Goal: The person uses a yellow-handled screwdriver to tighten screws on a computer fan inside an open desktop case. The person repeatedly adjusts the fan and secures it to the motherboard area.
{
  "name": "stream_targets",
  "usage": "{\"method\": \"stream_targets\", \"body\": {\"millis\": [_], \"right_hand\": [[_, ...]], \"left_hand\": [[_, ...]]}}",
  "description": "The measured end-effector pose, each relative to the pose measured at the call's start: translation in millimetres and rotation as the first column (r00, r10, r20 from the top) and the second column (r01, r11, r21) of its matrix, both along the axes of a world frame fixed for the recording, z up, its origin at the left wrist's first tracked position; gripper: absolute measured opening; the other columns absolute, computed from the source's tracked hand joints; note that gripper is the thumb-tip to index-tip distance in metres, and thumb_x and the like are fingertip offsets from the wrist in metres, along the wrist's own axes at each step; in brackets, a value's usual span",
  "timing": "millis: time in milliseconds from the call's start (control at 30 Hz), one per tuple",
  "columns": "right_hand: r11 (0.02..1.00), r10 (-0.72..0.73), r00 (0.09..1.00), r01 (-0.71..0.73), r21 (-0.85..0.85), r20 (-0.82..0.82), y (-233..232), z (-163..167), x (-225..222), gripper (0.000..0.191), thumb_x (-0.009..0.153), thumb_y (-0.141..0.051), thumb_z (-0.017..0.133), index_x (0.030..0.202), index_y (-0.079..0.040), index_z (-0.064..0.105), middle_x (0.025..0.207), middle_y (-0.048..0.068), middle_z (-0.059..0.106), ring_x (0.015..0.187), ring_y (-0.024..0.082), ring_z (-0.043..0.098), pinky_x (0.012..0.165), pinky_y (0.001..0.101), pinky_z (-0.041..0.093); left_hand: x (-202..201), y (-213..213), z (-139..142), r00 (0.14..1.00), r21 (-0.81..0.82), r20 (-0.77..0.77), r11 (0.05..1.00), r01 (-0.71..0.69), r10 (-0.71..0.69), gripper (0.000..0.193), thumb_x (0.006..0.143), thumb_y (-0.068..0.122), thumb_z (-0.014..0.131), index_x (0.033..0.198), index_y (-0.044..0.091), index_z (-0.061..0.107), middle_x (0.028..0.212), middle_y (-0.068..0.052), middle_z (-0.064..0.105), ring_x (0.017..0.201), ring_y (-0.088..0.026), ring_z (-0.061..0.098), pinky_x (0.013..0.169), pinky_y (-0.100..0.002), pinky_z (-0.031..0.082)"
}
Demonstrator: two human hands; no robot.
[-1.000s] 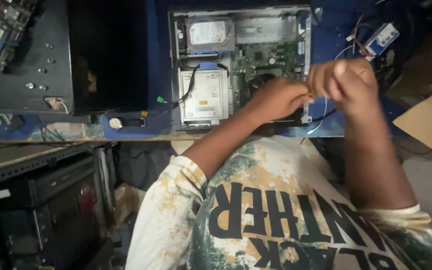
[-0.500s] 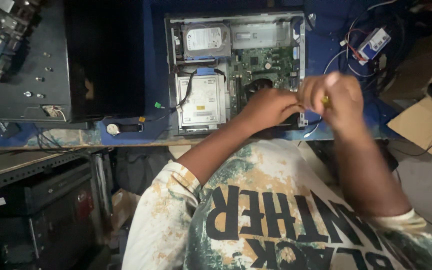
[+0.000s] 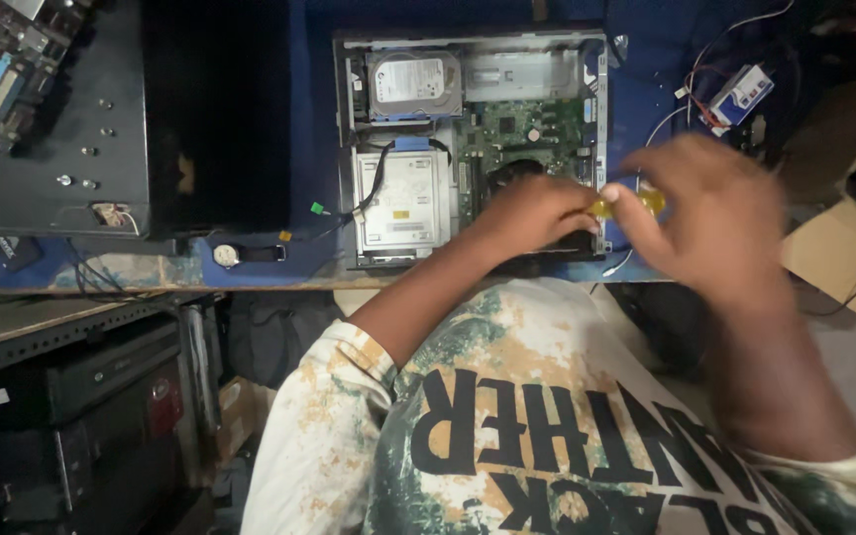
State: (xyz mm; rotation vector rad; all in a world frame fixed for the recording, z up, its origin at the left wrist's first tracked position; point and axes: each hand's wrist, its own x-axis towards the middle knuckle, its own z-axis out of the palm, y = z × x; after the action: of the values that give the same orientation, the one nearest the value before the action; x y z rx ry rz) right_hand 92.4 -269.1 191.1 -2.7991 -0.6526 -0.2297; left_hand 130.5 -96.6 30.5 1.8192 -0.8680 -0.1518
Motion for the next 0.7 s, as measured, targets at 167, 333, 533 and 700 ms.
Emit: {"method": "stream_targets", "body": {"millis": [167,333,533,700], "right_hand": [[0.944,0.239,0.963,-0.261,-0.202,-0.128,23,61,3,0.025,0.084,-0.024,0.066,0.103,-0.009,0.072,0.090,0.014,0.070,0.081,0.031,0.070,0.070,0.0400,0.056],[0.863,0.143,0.956,-0.248,-0.441,-0.257,36,82,-1,0.046,0.085,-0.036,0.064,0.125,-0.013,0.066,0.114,0.012,0.070,0.101,0.029,0.070,0.083,0.0374,0.058],[0.880,0.341,0.926,-0.374,-0.292,-0.159,33,80,0,0.037,0.073,-0.015,0.070,0.110,-0.011,0.071,0.115,0.011,0.068,0.109,0.029,0.068,0.089,0.0397,0.057],[0.611,-0.277,0.844,-0.213,-0.762,-0.458,38,70,3,0.034,0.106,-0.047,0.052,0.122,-0.019,0.061,0.107,0.000,0.070,0.102,0.018,0.071,0.089,0.0313,0.058]], "left_hand": [[2,0,5,0.995,-0.012,0.099,1.000,0.016,-0.015,0.021,0.089,0.026,0.073,0.105,0.013,0.072,0.097,-0.010,0.075,0.091,-0.034,0.072,0.079,-0.045,0.056],[1,-6,5,0.996,0.134,0.005,0.987,0.087,-0.089,0.022,0.090,0.022,0.071,0.110,0.013,0.071,0.102,-0.010,0.075,0.093,-0.034,0.072,0.080,-0.046,0.057],[3,-7,2,0.994,0.102,-0.041,0.989,0.107,-0.104,0.022,0.091,0.019,0.069,0.112,0.013,0.070,0.107,-0.011,0.075,0.099,-0.035,0.072,0.084,-0.045,0.057],[5,-8,-7,0.983,0.000,-0.078,0.986,0.169,-0.169,0.026,0.091,0.013,0.068,0.117,0.011,0.066,0.108,-0.013,0.074,0.099,-0.036,0.071,0.084,-0.046,0.056]]}}
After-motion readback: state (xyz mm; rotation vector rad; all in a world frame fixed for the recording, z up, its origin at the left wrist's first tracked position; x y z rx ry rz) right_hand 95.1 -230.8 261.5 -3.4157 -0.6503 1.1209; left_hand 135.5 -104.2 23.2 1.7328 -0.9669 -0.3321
